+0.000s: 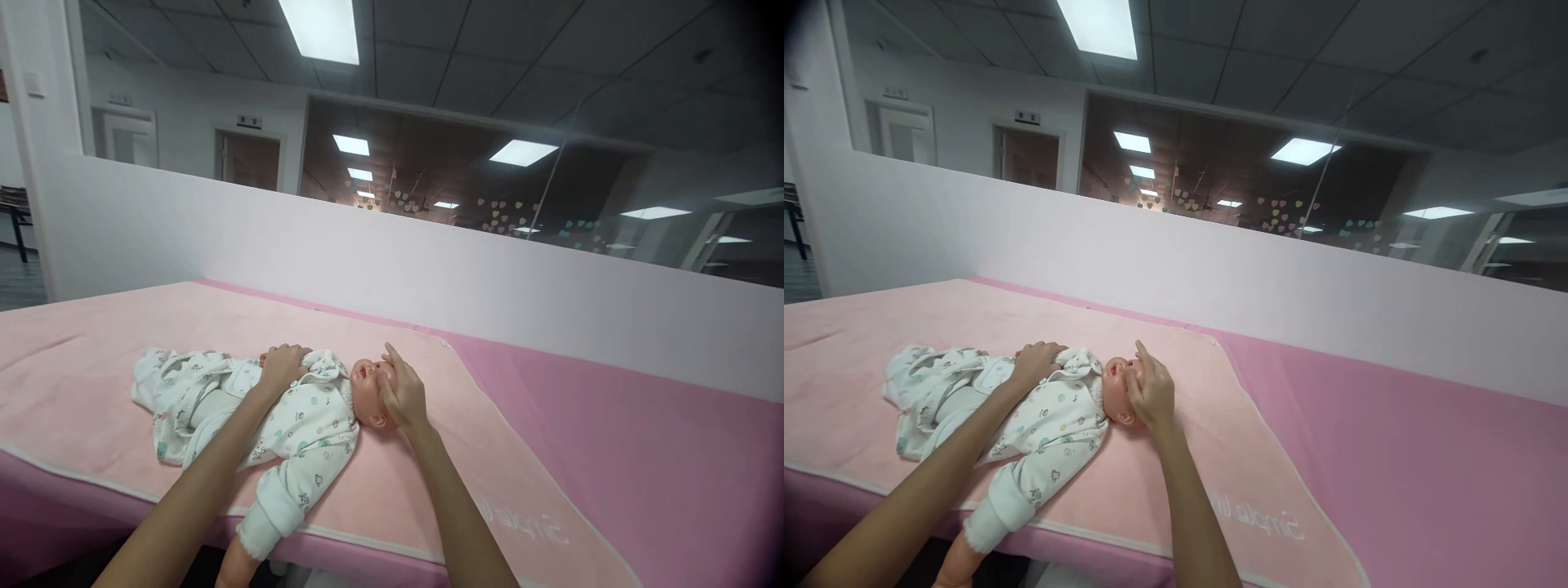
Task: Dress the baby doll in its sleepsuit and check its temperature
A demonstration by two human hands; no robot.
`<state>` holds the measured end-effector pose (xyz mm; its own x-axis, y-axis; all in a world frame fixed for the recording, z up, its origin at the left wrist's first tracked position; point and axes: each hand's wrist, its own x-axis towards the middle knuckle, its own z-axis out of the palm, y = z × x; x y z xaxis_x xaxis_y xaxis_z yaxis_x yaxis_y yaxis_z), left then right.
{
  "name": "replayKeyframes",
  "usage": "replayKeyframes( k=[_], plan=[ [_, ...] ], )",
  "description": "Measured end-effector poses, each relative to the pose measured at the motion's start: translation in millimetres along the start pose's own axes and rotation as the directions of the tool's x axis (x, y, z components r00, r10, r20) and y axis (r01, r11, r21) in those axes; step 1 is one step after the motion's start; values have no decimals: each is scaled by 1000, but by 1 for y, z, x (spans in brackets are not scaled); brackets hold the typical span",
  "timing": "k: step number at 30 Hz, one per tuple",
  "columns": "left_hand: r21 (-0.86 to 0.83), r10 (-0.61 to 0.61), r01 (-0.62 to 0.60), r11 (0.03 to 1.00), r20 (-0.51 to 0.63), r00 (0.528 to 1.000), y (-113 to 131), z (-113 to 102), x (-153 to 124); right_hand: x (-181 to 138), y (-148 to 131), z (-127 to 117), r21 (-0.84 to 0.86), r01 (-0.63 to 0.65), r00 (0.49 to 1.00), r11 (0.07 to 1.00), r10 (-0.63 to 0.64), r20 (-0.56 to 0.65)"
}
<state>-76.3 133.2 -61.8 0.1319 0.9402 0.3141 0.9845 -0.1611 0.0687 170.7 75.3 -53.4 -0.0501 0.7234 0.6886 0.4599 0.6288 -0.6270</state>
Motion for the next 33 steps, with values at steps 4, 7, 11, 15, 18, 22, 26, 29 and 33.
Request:
replayKeyframes(
  k=[4, 7, 11, 15, 18, 22, 26, 29, 33],
  plan=[
    [-7, 11, -11, 1000, -18, 1000, 0, 0, 0, 3, 10, -2, -36, 16, 1000, 999, -15, 23],
    [-5, 9, -9, 1000, -14, 1000, 0, 0, 0, 6, 19, -3, 44, -42, 999, 998, 42, 9],
    [1, 2, -2, 1000, -4, 1000, 0, 1, 0, 8, 29, -5, 214, -217, 976, 952, 212, 49],
    [4, -2, 2, 1000, -3, 1000, -1, 1, 0, 9, 34, -15, 401, -407, 913, 821, 350, 209],
    [7, 4, -3, 1000, -12, 1000, -1, 1, 0, 8, 34, -27, 503, -494, 866, 709, 353, 354],
    [2, 0, 0, 1000, 0, 1000, -1, 1, 0, 5, 31, -41, 560, -525, 842, 641, 291, 455],
    [2, 0, 0, 1000, -15, 1000, -1, 2, -1, 0, 33, -50, 573, -528, 835, 627, 257, 487],
    [8, 1, -1, 1000, -20, 1000, -1, 2, -1, -2, 45, -49, 607, -523, 848, 598, 298, 438],
    [-40, 3, -4, 999, -32, 999, -3, 5, 0, 1, 67, -32, 585, -518, 793, 623, 606, 58]
  ],
)
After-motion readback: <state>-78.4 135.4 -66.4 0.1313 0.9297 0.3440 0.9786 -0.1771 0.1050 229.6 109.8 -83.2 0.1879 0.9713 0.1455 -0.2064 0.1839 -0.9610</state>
